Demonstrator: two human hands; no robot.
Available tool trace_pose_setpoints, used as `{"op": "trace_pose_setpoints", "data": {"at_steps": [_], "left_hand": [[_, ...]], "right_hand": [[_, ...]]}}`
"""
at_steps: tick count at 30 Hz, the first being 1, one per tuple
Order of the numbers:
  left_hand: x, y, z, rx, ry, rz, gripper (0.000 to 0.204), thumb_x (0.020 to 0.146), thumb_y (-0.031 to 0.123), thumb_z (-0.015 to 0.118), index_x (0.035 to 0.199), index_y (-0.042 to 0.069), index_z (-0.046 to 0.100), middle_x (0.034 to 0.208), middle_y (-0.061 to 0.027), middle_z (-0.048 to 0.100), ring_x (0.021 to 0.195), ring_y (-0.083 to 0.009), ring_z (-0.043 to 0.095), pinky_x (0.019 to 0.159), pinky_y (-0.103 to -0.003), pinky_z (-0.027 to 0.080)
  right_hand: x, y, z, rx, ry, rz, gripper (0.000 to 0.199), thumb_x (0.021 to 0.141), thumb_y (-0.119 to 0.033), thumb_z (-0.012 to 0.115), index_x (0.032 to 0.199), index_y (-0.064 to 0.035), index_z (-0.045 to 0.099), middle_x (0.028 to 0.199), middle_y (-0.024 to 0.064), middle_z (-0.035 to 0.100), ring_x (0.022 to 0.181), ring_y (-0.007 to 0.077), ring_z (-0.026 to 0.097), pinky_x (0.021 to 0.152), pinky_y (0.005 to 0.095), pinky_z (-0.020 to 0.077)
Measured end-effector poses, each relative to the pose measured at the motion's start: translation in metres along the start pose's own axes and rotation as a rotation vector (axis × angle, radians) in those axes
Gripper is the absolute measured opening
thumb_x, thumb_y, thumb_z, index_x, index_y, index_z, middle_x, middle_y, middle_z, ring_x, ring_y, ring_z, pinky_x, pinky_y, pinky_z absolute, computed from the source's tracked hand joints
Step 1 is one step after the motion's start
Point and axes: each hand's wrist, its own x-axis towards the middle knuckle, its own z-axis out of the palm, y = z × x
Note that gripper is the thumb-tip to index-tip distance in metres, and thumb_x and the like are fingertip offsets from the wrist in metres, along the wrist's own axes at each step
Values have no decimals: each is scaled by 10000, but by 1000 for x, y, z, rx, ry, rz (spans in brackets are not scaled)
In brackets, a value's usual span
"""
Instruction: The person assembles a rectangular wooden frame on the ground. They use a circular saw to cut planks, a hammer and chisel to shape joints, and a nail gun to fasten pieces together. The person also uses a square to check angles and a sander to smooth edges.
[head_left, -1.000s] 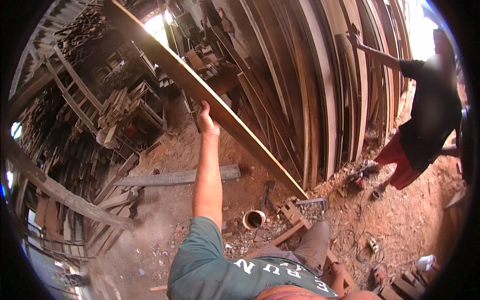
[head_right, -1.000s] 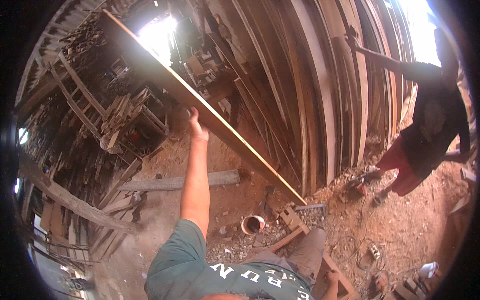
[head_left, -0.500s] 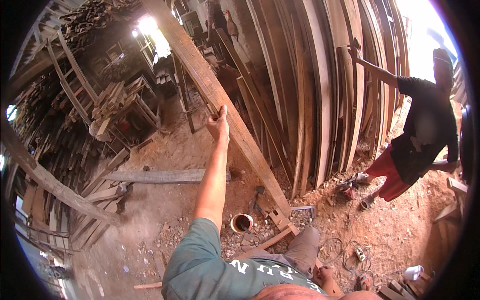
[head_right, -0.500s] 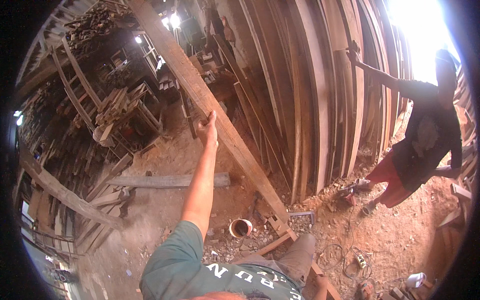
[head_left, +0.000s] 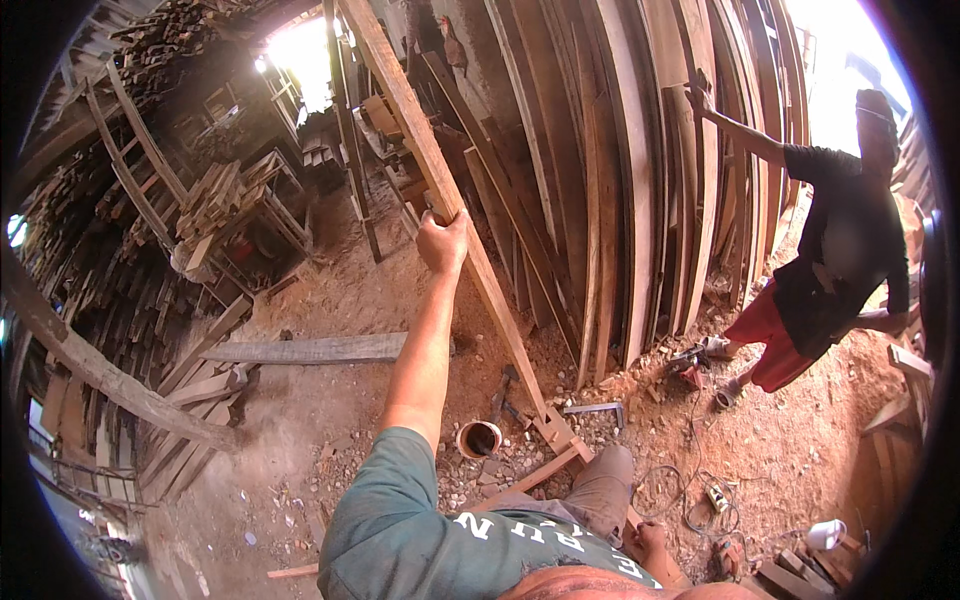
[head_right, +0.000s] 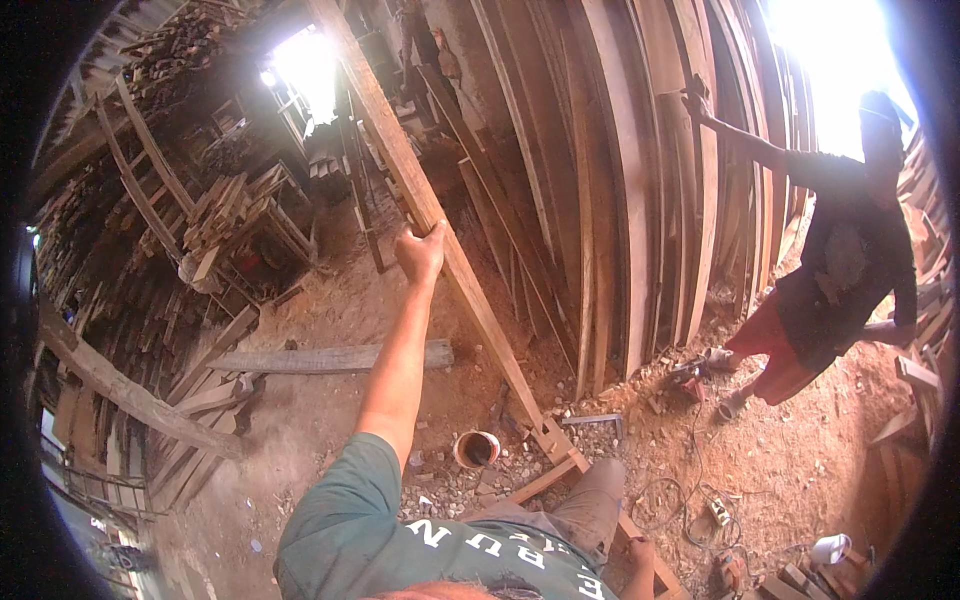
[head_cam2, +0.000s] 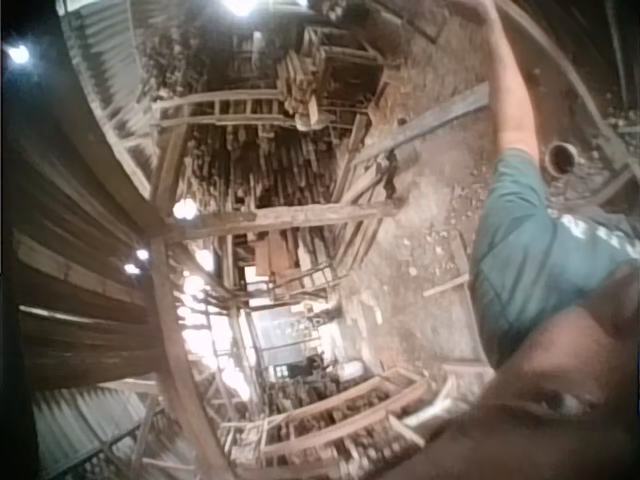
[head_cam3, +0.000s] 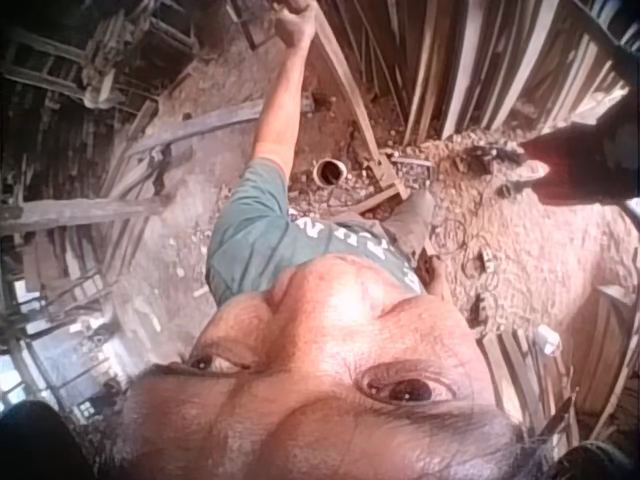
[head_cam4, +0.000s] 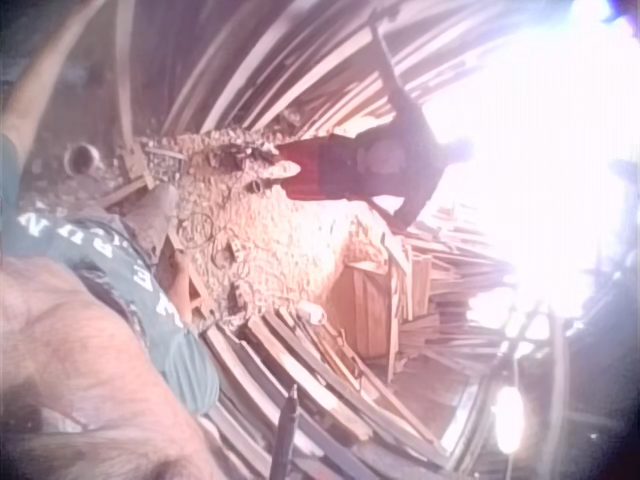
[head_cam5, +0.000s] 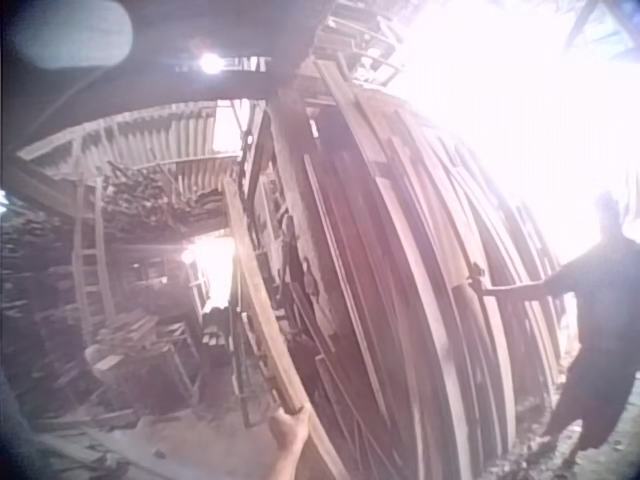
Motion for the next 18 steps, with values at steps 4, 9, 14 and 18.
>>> {"op": "trace_pose_setpoints", "data": {"at_steps": [4, 9, 14, 18], "left_hand": [[-2, 25, 9, 85, -60, -81, 521, 750, 387, 843, 1015, -30, 677, 983, -228, 748, 952, -412, 725, 837, -493, 563], [27, 1, -10, 56, 15, -31, 725, 719, 575, 851, 981, -88, 724, 1021, -301, 723, 969, -454, 707, 892, -523, 550], [38, 12, -22, -462, -81, -96, 511, 815, 437, 875, 992, -27, 753, 1022, -112, 760, 998, -203, 683, 888, -372, 524], [56, -5, -22, -1131, -208, -251, 480, 964, 469, 690, 1203, 53, 663, 1203, -73, 690, 1067, -233, 659, 960, -391, 529]], "right_hand": [[17, 29, -2, -92, 71, -158, 132, 901, -107, 629, 936, -12, 714, 668, 111, 630, 506, 234, 595, 456, 409, 515], [37, 47, 6, -248, 83, -259, 173, 908, -121, 580, 801, -28, 679, 617, 100, 607, 487, 218, 575, 419, 385, 465], [-50, 1, 5, 4, -11, -21, 137, 923, -132, 595, 950, -37, 690, 664, 74, 620, 523, 189, 578, 465, 365, 484], [-79, -8, 8, 15, 4, 37, 192, 924, -163, 630, 1026, -13, 694, 782, 86, 695, 645, 214, 665, 543, 364, 528]]}}
